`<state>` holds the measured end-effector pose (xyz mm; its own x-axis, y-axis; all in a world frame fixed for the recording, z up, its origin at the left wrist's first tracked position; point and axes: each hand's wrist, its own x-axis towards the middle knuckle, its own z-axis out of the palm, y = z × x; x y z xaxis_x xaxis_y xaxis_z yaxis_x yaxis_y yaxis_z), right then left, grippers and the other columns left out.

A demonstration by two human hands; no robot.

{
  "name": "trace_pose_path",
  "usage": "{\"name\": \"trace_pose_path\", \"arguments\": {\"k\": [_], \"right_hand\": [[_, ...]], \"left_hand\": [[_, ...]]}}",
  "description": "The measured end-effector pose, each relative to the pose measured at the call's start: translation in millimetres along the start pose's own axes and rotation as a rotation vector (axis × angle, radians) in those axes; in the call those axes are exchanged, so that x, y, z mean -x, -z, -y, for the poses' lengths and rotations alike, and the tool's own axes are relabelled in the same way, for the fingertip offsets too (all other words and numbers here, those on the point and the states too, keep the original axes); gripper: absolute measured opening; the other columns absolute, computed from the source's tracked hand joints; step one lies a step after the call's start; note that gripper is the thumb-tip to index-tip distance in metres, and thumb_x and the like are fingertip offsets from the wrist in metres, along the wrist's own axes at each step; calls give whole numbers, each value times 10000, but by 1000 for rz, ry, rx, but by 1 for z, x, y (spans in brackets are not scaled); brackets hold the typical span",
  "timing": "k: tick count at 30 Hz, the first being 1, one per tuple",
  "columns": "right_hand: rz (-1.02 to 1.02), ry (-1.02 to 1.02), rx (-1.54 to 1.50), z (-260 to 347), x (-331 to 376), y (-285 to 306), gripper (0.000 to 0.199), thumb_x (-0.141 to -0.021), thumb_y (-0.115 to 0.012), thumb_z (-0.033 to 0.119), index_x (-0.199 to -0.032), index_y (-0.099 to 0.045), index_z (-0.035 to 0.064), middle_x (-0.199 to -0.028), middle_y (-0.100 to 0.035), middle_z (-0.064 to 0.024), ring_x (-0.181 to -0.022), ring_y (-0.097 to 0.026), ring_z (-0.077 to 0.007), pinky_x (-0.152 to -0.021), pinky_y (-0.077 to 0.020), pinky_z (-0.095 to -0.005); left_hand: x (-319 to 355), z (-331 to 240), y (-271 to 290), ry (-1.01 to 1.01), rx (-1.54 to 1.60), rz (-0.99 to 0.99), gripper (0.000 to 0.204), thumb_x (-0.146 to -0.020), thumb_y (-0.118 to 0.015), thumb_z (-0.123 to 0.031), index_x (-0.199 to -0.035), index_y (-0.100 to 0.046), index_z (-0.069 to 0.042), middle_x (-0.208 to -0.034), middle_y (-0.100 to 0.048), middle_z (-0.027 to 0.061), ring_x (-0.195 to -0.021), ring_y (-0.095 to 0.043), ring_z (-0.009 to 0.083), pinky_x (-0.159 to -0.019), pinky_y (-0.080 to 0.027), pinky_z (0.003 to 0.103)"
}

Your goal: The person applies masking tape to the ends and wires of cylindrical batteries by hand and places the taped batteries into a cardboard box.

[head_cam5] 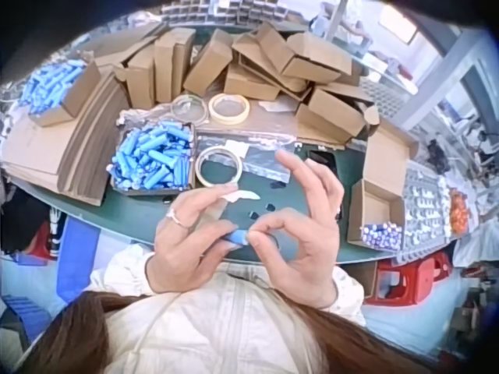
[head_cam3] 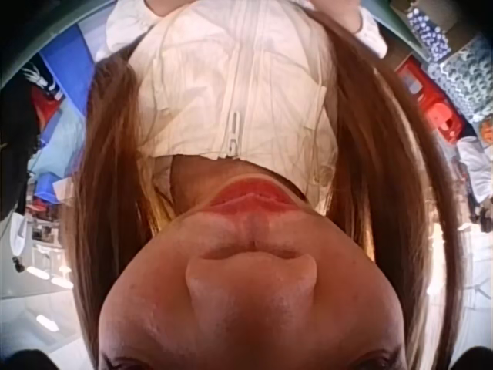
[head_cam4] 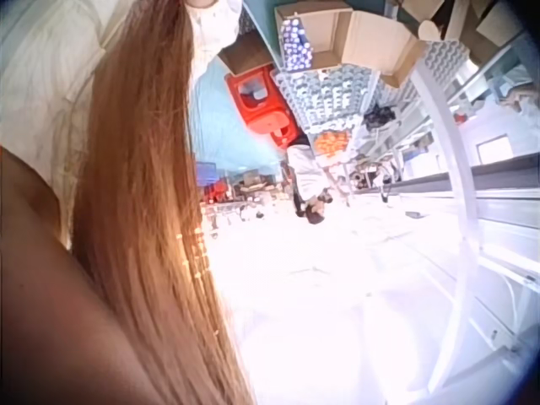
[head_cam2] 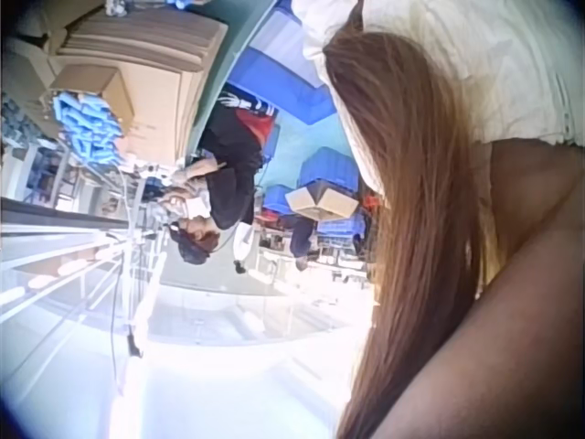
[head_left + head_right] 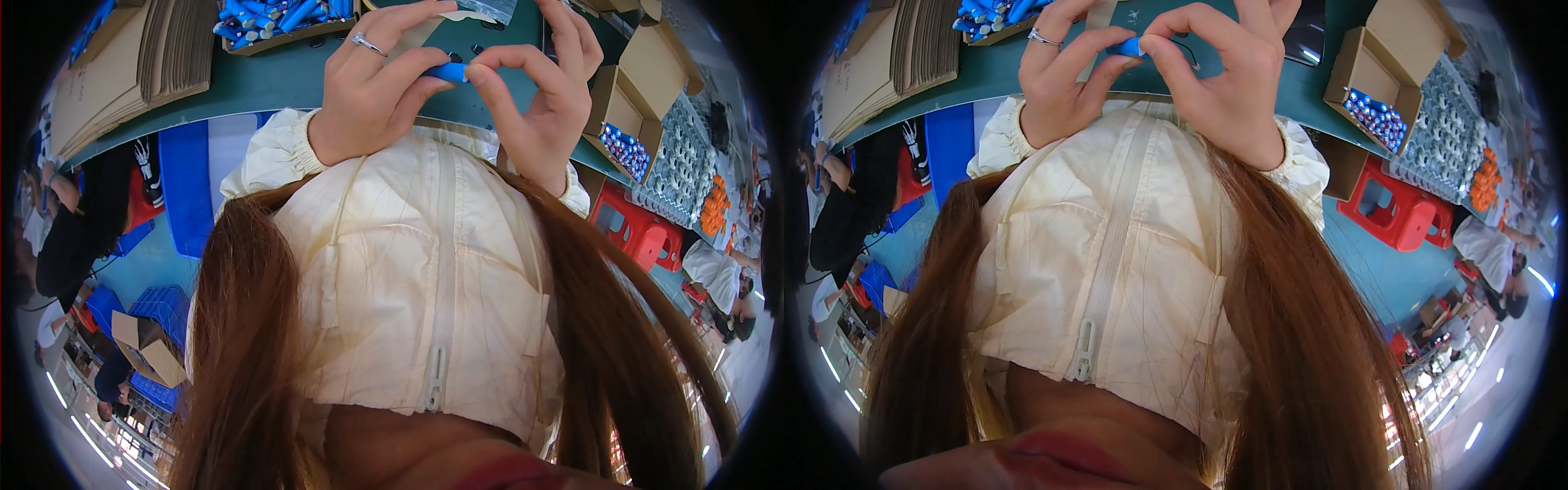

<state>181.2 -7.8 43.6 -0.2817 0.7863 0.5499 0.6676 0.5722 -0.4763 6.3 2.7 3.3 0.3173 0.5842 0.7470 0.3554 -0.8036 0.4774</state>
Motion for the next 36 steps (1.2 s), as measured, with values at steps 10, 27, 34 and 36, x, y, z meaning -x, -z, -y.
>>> {"name": "trace_pose_path", "arguments": {"k": [10, 27, 34, 36], "right_hand": [[350, -710, -1110, -45, 24, -22, 175, -767, -644, 170, -831, -641, 7, -1141, -561, -105, -693, -458, -64, -569, -310, -201], [-141, -53, -388, -15, 18, -29, 164, -656, -706, 77, -821, -707, 76, -1175, -565, -95, -1102, -450, -255, -875, -378, -355], [-289, 71, -271, -18, 14, -63, 172, -638, -690, 67, -810, -687, 80, -1093, -602, -76, -1037, -498, -276, -882, -402, -358], [-278, 63, -279, -17, 15, -66, 179, -644, -686, 62, -822, -688, 70, -1096, -605, -75, -1048, -496, -281, -883, -402, -359]], "left_hand": [[4, 8, -10, -82, -10, -27, 179, -709, -668, -95, -808, -580, 26, -1107, -542, 237, -894, -569, 368, -755, -478, 380], [8, -2, -8, 83, -30, -10, 192, -650, -704, -47, -813, -609, -8, -1153, -551, 169, -964, -547, 323, -802, -454, 359], [15, 0, -6, 197, -69, -42, 214, -639, -686, 36, -840, -611, 29, -1167, -534, 184, -1023, -539, 308, -815, -460, 354], [17, 2, -5, 271, -74, -61, 213, -632, -687, 42, -832, -615, 33, -1166, -534, 185, -1012, -544, 300, -799, -467, 341]]}}
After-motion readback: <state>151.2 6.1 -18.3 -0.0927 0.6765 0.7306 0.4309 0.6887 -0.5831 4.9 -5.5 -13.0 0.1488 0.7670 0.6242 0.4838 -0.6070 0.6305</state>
